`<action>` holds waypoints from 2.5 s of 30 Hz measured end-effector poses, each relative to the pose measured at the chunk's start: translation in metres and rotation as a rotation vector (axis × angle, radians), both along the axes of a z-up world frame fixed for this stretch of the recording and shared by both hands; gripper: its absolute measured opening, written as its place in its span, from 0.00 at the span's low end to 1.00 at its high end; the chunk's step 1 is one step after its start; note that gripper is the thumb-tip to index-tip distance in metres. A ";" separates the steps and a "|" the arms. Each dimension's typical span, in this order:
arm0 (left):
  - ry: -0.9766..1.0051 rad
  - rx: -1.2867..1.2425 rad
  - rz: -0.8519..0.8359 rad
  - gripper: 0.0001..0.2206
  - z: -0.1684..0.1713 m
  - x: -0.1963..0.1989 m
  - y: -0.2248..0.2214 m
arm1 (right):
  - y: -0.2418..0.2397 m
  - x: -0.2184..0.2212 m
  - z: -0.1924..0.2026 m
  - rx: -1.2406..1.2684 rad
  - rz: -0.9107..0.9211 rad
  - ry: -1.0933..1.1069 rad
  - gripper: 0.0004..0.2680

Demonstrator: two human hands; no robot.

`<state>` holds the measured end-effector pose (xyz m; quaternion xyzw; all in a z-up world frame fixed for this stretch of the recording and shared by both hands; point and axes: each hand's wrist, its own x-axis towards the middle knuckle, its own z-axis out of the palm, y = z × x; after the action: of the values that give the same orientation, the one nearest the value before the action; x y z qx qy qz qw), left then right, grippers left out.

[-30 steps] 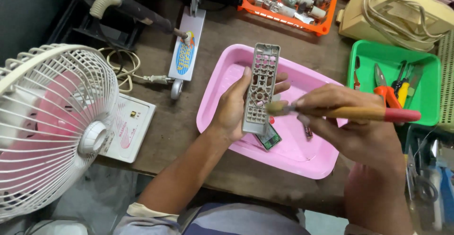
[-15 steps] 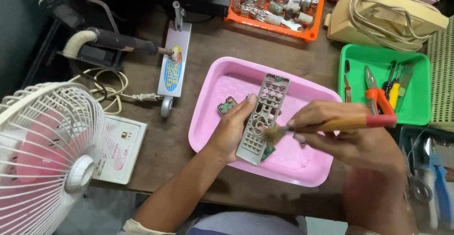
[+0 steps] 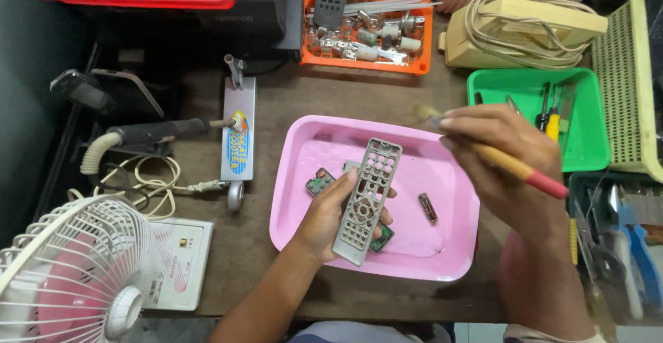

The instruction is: Cleaning the internal components of a remote control using a brush and cleaning solution on a workbench.

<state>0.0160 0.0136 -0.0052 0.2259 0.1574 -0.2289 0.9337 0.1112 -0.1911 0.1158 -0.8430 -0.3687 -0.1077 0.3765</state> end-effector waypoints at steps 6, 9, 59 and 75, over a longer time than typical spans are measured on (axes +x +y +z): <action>-0.034 -0.035 -0.028 0.24 -0.003 0.000 -0.001 | -0.020 -0.008 0.008 0.152 -0.047 0.214 0.07; -0.086 0.054 -0.038 0.23 0.009 -0.005 0.001 | -0.020 -0.011 0.009 0.141 -0.076 0.167 0.07; -0.143 0.002 -0.047 0.21 0.007 -0.014 -0.008 | -0.013 -0.030 -0.004 0.134 0.050 0.205 0.09; -0.293 0.099 0.054 0.24 0.002 -0.016 -0.010 | -0.046 -0.028 -0.001 0.251 -0.139 0.257 0.10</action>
<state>0.0002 0.0039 -0.0034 0.2982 0.0367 -0.1602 0.9403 0.0830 -0.2375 0.1150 -0.8196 -0.2421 -0.0698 0.5145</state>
